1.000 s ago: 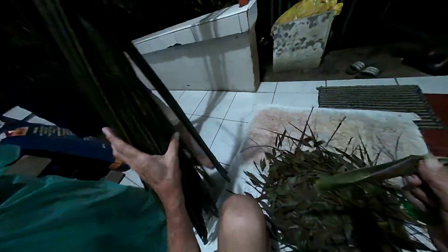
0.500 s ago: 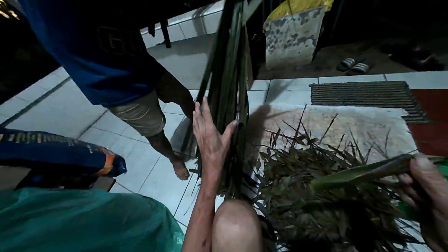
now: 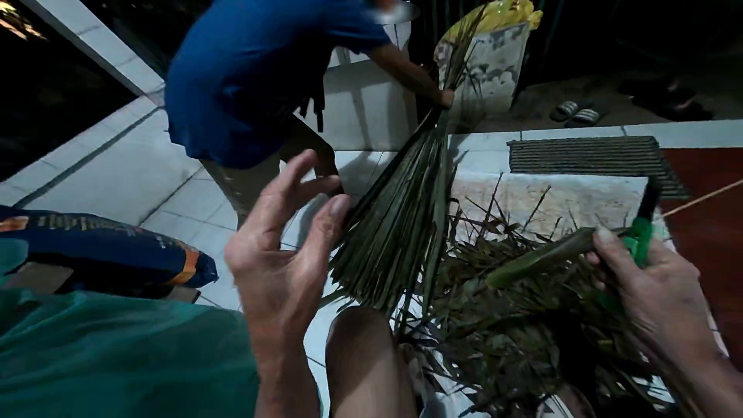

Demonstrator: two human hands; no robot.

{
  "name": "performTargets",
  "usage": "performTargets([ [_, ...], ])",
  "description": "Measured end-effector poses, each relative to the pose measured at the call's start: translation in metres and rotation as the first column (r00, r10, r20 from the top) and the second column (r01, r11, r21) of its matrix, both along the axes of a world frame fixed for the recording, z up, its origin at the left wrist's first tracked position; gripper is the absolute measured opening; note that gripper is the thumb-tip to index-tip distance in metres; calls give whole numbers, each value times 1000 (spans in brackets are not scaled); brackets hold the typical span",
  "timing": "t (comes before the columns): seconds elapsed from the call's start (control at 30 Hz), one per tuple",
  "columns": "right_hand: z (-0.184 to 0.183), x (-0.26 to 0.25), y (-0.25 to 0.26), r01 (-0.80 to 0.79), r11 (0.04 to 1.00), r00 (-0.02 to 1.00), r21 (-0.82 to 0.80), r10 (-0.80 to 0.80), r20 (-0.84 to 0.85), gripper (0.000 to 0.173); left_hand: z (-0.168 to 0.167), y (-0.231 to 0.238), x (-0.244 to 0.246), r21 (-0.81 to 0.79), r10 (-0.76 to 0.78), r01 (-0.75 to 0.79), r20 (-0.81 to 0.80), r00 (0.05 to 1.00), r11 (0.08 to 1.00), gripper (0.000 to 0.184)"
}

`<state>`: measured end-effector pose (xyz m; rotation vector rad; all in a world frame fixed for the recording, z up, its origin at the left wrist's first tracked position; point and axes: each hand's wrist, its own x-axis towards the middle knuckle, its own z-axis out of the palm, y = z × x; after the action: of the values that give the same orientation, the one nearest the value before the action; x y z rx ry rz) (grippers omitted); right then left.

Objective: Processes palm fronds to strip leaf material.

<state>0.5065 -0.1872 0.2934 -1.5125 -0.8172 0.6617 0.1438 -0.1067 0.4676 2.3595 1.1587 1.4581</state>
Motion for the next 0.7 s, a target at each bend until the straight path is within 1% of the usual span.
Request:
performTargets([
  [0.03, 0, -3, 1, -11, 1000, 1000, -13, 12, 20, 32, -1, -2, 5, -33, -31, 30, -35, 999, 999, 47],
  [0.1, 1, -10, 1, -36, 999, 998, -29, 37, 41, 35, -13, -3, 20, -145, -101, 81, -142, 985, 986, 42],
  [0.17, 6, -18, 1, -58, 997, 996, -44, 60, 60, 36, -39, -2, 40, -297, -214, 144, -219, 952, 944, 40],
  [0.23, 9, -27, 0, -96, 995, 990, -35, 99, 105, 36, -71, -3, 63, -486, -368, 224, -224, 903, 845, 45],
  [0.3, 8, -33, 1, -147, 989, 980, -14, 147, 137, 37, -98, -7, 84, -657, -501, 254, -216, 838, 710, 56],
  [0.33, 7, -36, 1, -167, 986, 975, -9, 166, 150, 37, -109, -8, 93, -713, -554, 284, -173, 815, 641, 57],
  [0.37, 5, -39, 1, -179, 984, 970, -9, 178, 163, 38, -119, -9, 100, -750, -586, 318, -114, 802, 580, 54],
  [0.4, 3, -40, 1, -187, 982, 968, -9, 185, 170, 38, -128, -11, 107, -770, -599, 340, -68, 798, 540, 52],
  [0.43, 1, -41, 1, -193, 981, 966, -13, 192, 176, 38, -135, -13, 112, -774, -600, 353, -42, 799, 525, 49],
  [0.57, -5, -41, 2, -207, 978, 959, -36, 210, 189, 41, -149, -14, 126, -778, -573, 344, -24, 819, 525, 42],
  [0.63, -6, -39, 2, -219, 975, 956, -40, 223, 191, 40, -157, -13, 129, -792, -562, 374, 48, 826, 483, 39],
  [0.7, -8, -39, 2, -221, 975, 958, -33, 223, 181, 39, -160, -13, 133, -805, -539, 437, 178, 823, 401, 35],
])
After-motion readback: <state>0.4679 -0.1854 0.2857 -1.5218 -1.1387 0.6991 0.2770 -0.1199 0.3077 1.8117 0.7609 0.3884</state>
